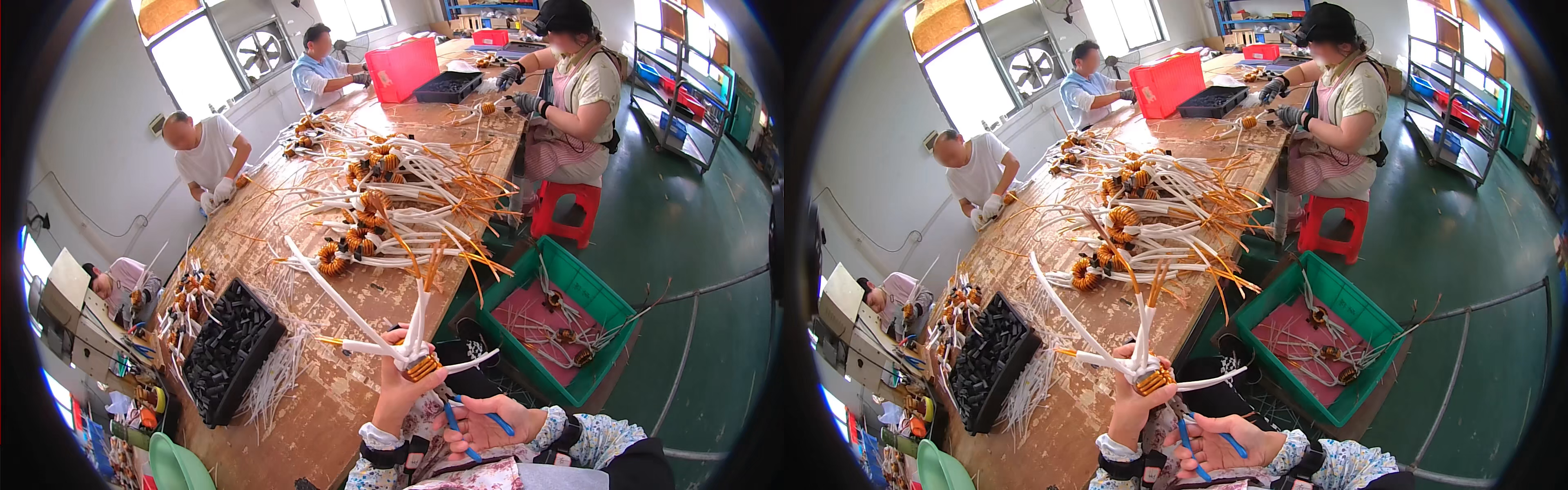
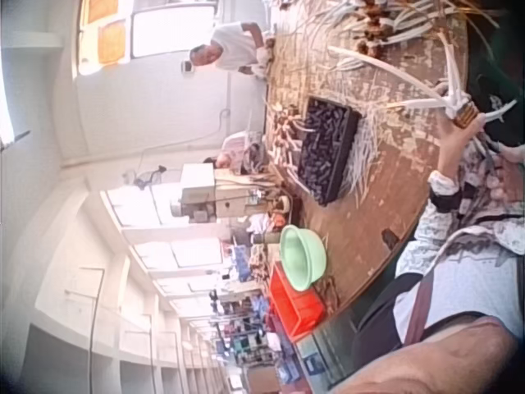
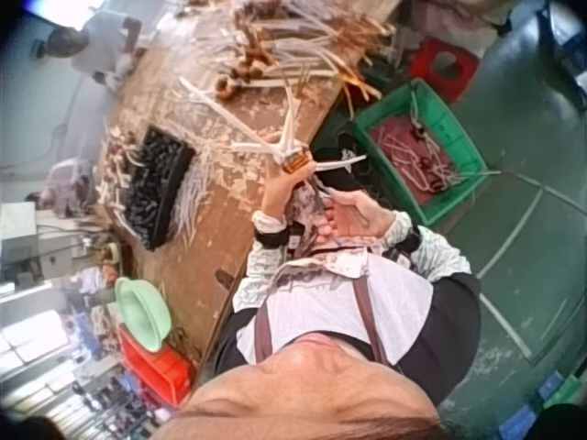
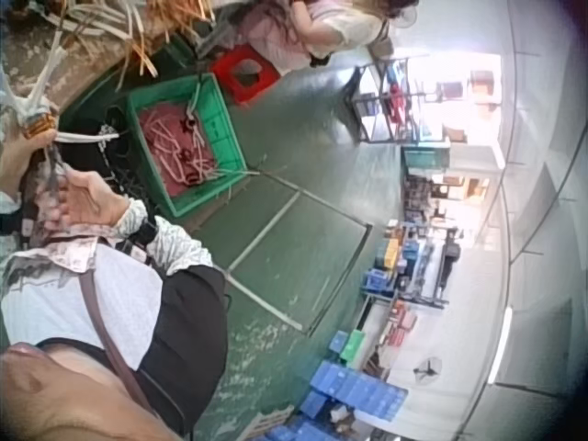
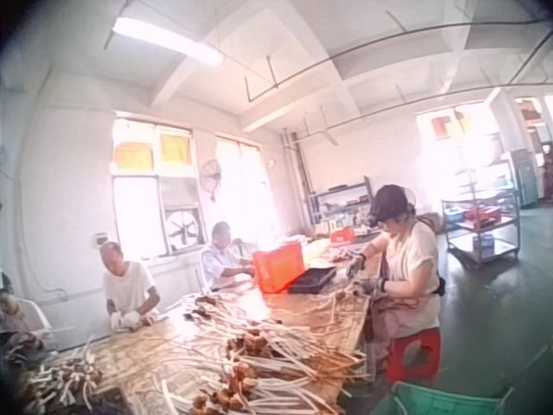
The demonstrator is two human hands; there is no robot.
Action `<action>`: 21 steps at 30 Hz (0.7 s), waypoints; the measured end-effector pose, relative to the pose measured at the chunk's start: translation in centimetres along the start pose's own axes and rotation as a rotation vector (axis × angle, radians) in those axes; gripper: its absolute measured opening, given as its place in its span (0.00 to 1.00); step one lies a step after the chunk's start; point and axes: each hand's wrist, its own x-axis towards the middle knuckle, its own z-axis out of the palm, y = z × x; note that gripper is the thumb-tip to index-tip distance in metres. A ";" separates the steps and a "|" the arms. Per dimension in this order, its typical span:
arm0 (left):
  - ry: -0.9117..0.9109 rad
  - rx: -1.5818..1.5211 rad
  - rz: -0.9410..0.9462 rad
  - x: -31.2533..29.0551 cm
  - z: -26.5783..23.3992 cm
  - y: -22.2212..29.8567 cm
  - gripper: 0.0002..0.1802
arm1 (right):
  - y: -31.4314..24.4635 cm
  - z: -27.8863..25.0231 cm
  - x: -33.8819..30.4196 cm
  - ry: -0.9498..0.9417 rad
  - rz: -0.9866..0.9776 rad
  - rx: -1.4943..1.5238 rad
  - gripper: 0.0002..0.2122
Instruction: Using pliers to trim excess wire from wound magnetic coils.
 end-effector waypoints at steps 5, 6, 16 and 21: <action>-0.017 -0.026 -0.054 0.0 -0.6 -0.4 0.40 | 0.5 -1.6 0.0 0.167 -0.035 -0.106 0.16; -0.018 -0.027 -0.053 -0.1 -0.6 -0.5 0.40 | 0.6 -2.1 0.1 0.220 -0.072 -0.213 0.14; 0.114 -0.212 -0.149 0.3 -1.0 0.1 0.35 | 0.8 -3.1 -0.3 0.924 -0.914 -1.949 0.19; 0.220 -0.408 -0.172 0.7 -0.9 0.2 0.30 | -1.2 -0.4 3.4 0.817 -1.358 -2.095 0.24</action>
